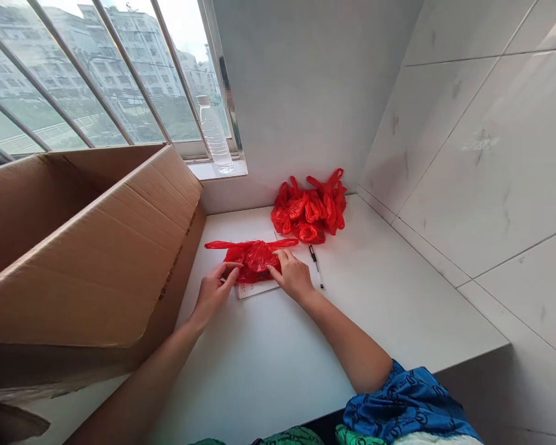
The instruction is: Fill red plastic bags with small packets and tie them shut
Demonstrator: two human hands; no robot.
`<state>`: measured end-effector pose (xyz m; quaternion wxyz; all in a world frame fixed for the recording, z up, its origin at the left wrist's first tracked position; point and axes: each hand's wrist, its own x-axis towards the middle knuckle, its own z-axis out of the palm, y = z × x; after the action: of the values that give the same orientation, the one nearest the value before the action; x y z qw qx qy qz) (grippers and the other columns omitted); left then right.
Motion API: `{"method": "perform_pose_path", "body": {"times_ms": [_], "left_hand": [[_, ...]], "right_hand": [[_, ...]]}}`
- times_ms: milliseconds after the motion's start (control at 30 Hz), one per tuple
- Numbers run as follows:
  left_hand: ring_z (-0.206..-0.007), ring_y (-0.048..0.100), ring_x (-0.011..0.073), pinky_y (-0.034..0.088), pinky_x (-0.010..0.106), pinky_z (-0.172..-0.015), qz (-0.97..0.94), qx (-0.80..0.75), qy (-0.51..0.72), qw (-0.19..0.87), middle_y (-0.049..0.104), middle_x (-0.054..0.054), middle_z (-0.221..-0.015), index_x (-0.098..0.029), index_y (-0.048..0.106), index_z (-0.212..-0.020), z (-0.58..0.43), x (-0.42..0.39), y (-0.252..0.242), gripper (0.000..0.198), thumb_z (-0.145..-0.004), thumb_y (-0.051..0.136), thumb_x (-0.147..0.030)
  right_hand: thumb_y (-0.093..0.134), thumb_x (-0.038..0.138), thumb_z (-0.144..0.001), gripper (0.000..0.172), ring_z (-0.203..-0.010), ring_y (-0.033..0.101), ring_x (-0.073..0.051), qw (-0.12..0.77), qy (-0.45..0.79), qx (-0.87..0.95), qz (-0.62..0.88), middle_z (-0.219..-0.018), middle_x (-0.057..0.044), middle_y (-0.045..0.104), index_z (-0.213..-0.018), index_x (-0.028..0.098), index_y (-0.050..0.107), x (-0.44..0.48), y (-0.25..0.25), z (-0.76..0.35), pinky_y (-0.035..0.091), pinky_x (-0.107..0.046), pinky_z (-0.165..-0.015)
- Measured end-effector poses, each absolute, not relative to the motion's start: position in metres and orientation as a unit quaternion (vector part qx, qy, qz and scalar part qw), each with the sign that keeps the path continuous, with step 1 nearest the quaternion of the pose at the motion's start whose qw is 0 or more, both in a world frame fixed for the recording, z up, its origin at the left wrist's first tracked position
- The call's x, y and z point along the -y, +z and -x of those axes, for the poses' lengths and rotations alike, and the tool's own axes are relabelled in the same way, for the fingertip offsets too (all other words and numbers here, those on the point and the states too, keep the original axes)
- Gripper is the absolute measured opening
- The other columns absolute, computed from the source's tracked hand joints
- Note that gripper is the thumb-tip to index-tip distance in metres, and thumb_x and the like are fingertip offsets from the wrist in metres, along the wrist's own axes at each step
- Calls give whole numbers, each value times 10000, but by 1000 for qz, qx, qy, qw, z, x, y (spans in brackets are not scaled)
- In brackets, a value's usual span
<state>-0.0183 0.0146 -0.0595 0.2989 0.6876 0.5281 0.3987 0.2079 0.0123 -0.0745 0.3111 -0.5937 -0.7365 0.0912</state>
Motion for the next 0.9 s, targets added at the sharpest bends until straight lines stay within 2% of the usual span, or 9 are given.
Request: {"method": "perform_pose_path", "body": {"times_ms": [100, 167, 267, 333, 467, 567, 633, 767, 900], "left_hand": [[-932, 650, 231, 476, 324, -772, -746, -542, 331, 199, 666, 100, -1146, -210, 654, -1140, 2, -29, -55, 320, -939, 523, -421], [-928, 656, 266, 469, 345, -750, -751, -584, 266, 157, 656, 131, -1184, -207, 624, -1195, -7, -38, -52, 388, -946, 500, -478], [-884, 663, 302, 448, 341, -702, -740, -637, 181, 118, 697, 138, -1041, -200, 633, -1079, -16, -49, -50, 450, -944, 446, -586], [-827, 664, 294, 434, 325, -679, -745, -640, 152, 110, 703, 114, -903, -201, 623, -972, -17, -53, -51, 391, -940, 472, -560], [-757, 638, 221, 431, 289, -663, -753, -568, 279, 179, 679, 51, -837, -217, 579, -916, -9, -53, -53, 219, -965, 477, -404], [-767, 619, 177, 465, 267, -674, -716, -472, 427, 287, 657, 33, -890, -214, 565, -963, -4, -46, -49, 233, -963, 499, -438], [-822, 616, 170, 495, 268, -724, -695, -416, 471, 350, 639, 37, -938, -204, 568, -985, -5, -42, -46, 251, -942, 546, -451], [-893, 601, 167, 512, 299, -830, -637, -374, 504, 447, 616, 36, -961, -192, 557, -980, -15, -38, -48, 292, -899, 613, -467], [-859, 605, 152, 514, 279, -795, -591, -371, 495, 517, 616, 26, -918, -184, 550, -945, -21, -35, -57, 305, -852, 678, -445]], "right_hand": [[590, 356, -942, 358, -922, 675, -266, 285, 97, 728, 616, -1254, -126, 624, -1264, 202, 559, -15, -83, -205, 490, -336, -698], [595, 297, -937, 270, -913, 669, -238, 301, 115, 742, 589, -1184, -91, 647, -1196, 221, 590, -16, -84, -205, 494, -322, -722], [547, 209, -941, 122, -887, 646, -197, 351, 134, 775, 508, -1036, -41, 668, -1022, 243, 631, -12, -81, -202, 486, -294, -743], [509, 209, -955, 134, -862, 633, -183, 372, 141, 799, 451, -995, -33, 672, -950, 250, 636, -7, -75, -201, 477, -281, -724], [552, 375, -950, 145, -672, 586, -151, 473, 180, 737, 447, -920, -28, 685, -930, 255, 632, -4, -60, -211, 462, -283, -632], [512, 459, -953, 224, -597, 532, -133, 634, 222, 549, 498, -883, -25, 670, -946, 252, 596, -13, -54, -226, 450, -282, -589], [502, 486, -937, 243, -565, 497, -116, 692, 285, 440, 497, -867, -10, 651, -946, 253, 568, -21, -55, -233, 415, -257, -533], [642, 538, -815, 341, -480, 443, -104, 606, 479, 412, 484, -617, 60, 538, -964, 235, 595, -28, -66, -224, 348, -224, -454], [711, 541, -767, 372, -574, 541, -121, 515, 506, 527, 449, -776, 3, 656, -926, 209, 664, -24, -74, -205, 430, -247, -522]]}}
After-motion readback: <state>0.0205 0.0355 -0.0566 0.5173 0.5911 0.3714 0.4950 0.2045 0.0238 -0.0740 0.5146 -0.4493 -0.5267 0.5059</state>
